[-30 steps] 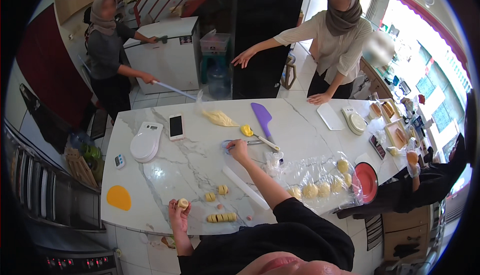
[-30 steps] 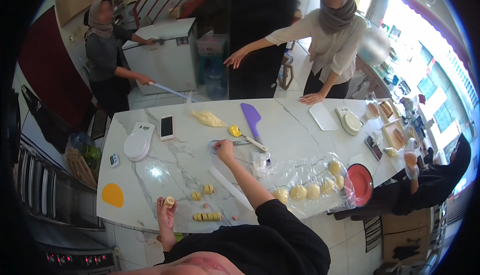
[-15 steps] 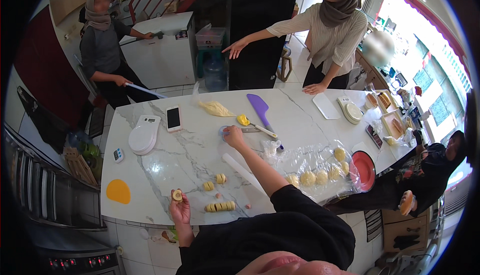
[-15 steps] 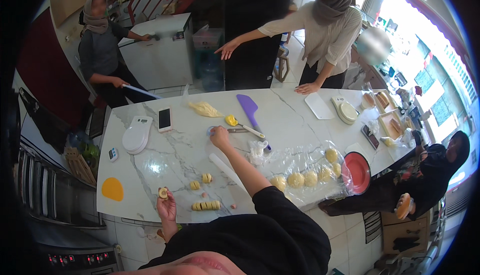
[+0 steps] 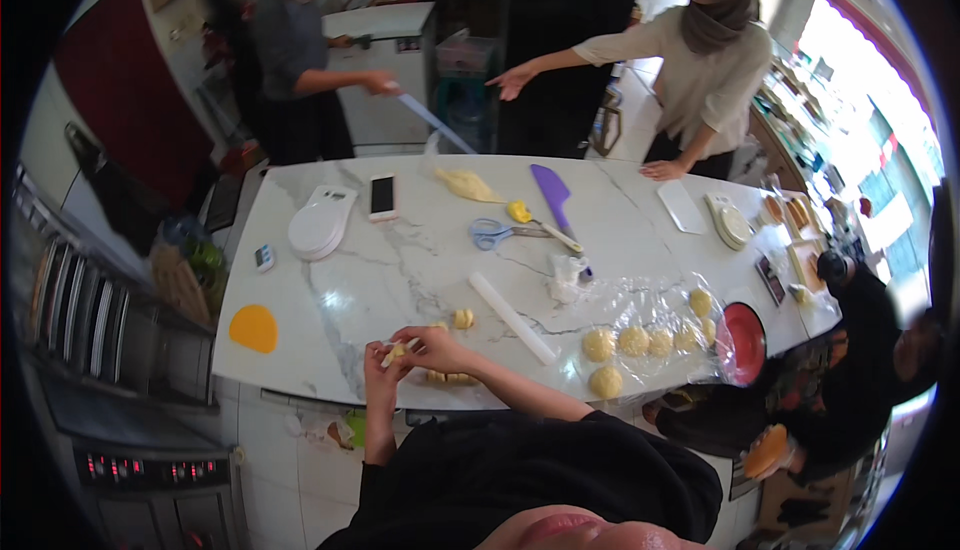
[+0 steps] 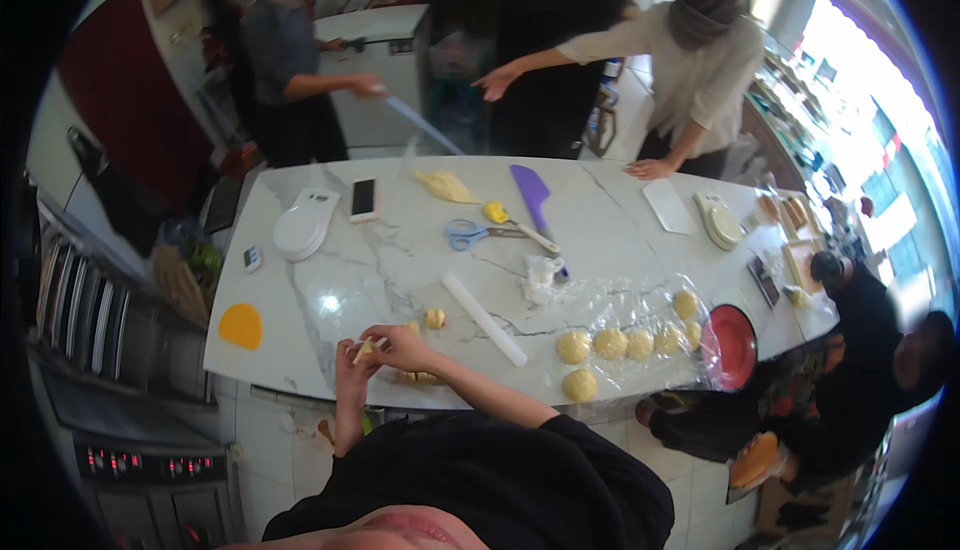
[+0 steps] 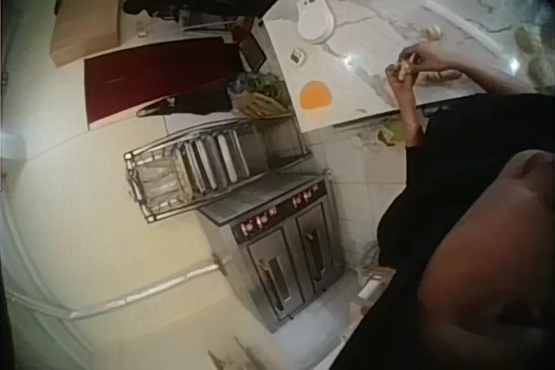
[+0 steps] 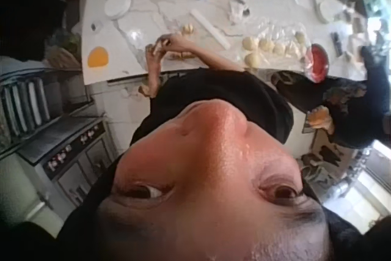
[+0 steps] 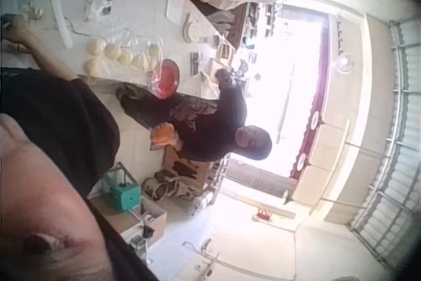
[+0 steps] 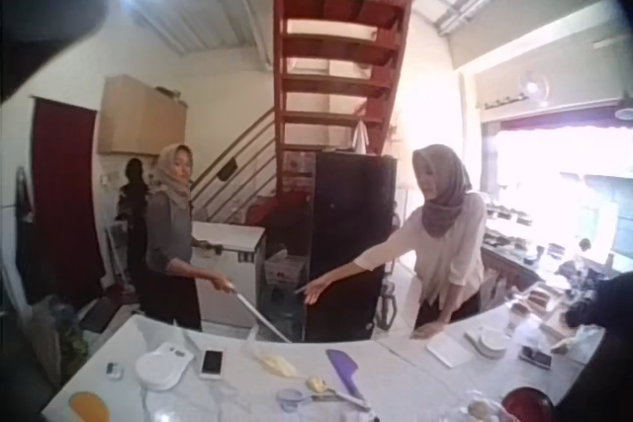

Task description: The person flattens dough on the counter with a rolling pin, wraps sausages in the dough, and cuts the rolled dough using scissors before shaping it by hand.

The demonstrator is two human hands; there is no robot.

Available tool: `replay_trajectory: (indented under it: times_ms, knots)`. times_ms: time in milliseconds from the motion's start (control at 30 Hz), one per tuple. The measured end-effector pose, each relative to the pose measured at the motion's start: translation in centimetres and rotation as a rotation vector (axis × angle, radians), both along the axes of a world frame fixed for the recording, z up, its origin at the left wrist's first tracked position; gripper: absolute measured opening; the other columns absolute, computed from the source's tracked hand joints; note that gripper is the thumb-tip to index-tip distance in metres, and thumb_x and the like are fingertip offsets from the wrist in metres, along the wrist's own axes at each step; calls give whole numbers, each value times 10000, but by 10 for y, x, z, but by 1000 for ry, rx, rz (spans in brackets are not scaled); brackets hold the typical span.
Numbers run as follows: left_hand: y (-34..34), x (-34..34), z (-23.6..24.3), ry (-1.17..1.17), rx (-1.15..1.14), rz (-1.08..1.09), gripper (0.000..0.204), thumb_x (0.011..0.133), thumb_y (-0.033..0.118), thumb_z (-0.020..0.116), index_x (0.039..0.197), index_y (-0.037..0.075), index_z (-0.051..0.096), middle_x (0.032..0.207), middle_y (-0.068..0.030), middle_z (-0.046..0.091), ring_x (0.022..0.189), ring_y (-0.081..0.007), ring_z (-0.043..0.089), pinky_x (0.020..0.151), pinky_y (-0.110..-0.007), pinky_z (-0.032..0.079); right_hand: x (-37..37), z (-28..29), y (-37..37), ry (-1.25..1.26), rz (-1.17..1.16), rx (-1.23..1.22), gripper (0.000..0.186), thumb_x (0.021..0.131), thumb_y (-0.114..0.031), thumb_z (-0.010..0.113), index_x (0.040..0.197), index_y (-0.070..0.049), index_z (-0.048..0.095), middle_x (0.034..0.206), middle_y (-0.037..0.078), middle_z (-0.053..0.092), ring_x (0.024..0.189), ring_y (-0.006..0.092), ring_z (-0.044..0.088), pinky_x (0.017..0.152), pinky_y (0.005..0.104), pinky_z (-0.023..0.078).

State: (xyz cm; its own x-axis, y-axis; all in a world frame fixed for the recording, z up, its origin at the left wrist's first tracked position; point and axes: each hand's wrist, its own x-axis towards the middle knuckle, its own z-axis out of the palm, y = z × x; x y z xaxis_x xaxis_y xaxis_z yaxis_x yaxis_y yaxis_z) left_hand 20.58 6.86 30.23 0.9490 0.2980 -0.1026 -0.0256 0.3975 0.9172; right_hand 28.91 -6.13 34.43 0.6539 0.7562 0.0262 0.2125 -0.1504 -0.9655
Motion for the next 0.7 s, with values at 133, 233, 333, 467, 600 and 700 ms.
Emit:
replay_trajectory:
  times_ms: [133,233,333,467,600,700]
  knots:
    - [-5,-10,3,9,81,-22,332,720,-32,565,957,68,354,972,-71,429,863,-182,527,691,-299,524,-8,-19,-8,112,-17,-15,281,719,-101,640,969,-7,554,834,59,600,733,110,587,643,226,476]
    - [-2,-26,10,39,341,25,302,703,-32,582,944,45,418,952,-63,467,847,-148,529,661,-271,520,-17,-9,-4,143,-30,-35,267,709,-73,638,950,7,557,820,57,599,726,102,583,643,222,475]
    - [2,-32,-2,23,595,116,279,713,-34,594,948,29,458,909,-69,501,851,-156,539,593,-265,519,-33,-19,-3,81,-81,-27,266,694,-60,638,938,9,557,815,61,594,733,102,579,645,224,475]
    - [4,-17,-11,102,546,120,307,644,21,671,917,40,531,809,-47,588,769,-110,566,642,-257,489,-11,-50,-1,243,-131,176,293,665,-12,630,948,-16,556,813,26,577,772,91,554,683,233,459]
    - [27,14,32,-36,486,180,324,639,34,681,908,29,501,798,-75,592,714,-128,581,593,-229,470,1,-6,19,324,-163,279,216,730,-31,603,936,7,549,807,39,589,746,100,559,680,224,457]
    - [26,26,57,42,479,161,317,651,43,676,901,25,481,793,-82,585,678,-118,578,586,-210,465,11,16,24,349,-160,348,228,711,-18,611,923,21,537,792,65,595,742,122,580,652,218,467]
